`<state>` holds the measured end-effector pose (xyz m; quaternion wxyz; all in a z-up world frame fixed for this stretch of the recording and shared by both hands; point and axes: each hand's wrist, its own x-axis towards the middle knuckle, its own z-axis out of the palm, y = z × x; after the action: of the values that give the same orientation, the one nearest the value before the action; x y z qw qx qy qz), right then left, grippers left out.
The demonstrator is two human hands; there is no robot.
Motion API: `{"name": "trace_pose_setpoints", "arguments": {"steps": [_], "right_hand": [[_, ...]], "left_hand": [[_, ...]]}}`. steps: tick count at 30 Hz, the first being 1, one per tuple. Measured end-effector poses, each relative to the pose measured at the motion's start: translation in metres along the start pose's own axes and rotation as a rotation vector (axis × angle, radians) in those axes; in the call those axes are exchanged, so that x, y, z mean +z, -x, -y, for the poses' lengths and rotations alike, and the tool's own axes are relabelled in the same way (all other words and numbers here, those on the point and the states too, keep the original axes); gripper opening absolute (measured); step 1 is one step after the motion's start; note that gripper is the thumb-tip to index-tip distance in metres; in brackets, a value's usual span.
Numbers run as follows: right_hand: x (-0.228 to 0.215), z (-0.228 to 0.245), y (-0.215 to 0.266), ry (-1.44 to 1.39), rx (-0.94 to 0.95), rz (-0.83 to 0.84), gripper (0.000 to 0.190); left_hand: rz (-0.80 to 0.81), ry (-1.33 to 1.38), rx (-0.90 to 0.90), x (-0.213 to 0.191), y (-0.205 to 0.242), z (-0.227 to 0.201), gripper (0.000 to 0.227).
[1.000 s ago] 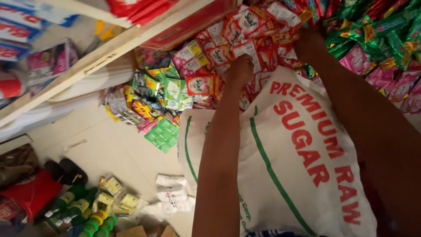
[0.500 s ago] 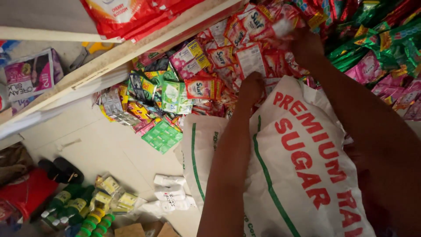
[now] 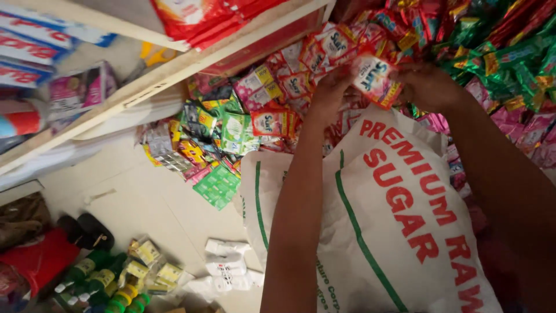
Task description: The person repeatedly picks up small yellow and red packets of 'Surf' detergent from a large white sack on the floor and places them onto a wooden shelf. The person arranges the packets in neat rows alongside other similar packets already on the shelf.
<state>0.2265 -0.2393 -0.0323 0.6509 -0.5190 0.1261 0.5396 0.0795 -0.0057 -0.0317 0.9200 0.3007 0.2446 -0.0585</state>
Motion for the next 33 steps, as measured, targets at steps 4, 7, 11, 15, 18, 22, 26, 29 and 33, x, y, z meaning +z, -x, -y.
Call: {"name": "trace_pose_setpoints", "arguments": {"steps": [4,7,11,15,18,22,26,29,33], "right_hand": [[0.062,0.042,0.038,0.161,-0.220,0.010,0.027],[0.095,0.061,0.076,0.286,-0.355,-0.053,0.023],[0.130,0.063,0.122,0.661,-0.457,-0.149,0.023],[0.172,0.063,0.172,0.849,-0.519,-0.247,0.026],[0.154,0.026,0.139,0.618,-0.563,-0.167,0.018],[0.143,0.011,0.113,1.345,-1.033,-0.296,0.024],[0.181,0.040,0.173,1.077,-0.684,-0.306,0.026],[0.204,0.035,0.181,0.804,-0.741,-0.229,0.020],[0.215,-0.024,0.092,-0.063,-0.436,-0.130,0.056]], "left_hand": [[-0.184,-0.215,0.107,0.035,0.023,-0.049,0.034],[-0.183,-0.356,0.148,0.060,0.053,-0.072,0.032],[-0.357,-0.902,0.324,0.125,0.135,-0.115,0.095],[-0.304,-0.746,0.724,0.139,0.169,-0.085,0.026],[-0.482,-0.788,0.803,0.152,0.189,-0.070,0.032],[-0.827,-0.878,0.874,0.138,0.192,-0.047,0.035],[-0.629,-0.595,0.730,0.122,0.209,-0.043,0.045],[-0.568,-0.236,0.637,0.145,0.233,-0.045,0.038],[-0.523,0.219,0.591,0.034,0.144,0.012,0.028]]}}
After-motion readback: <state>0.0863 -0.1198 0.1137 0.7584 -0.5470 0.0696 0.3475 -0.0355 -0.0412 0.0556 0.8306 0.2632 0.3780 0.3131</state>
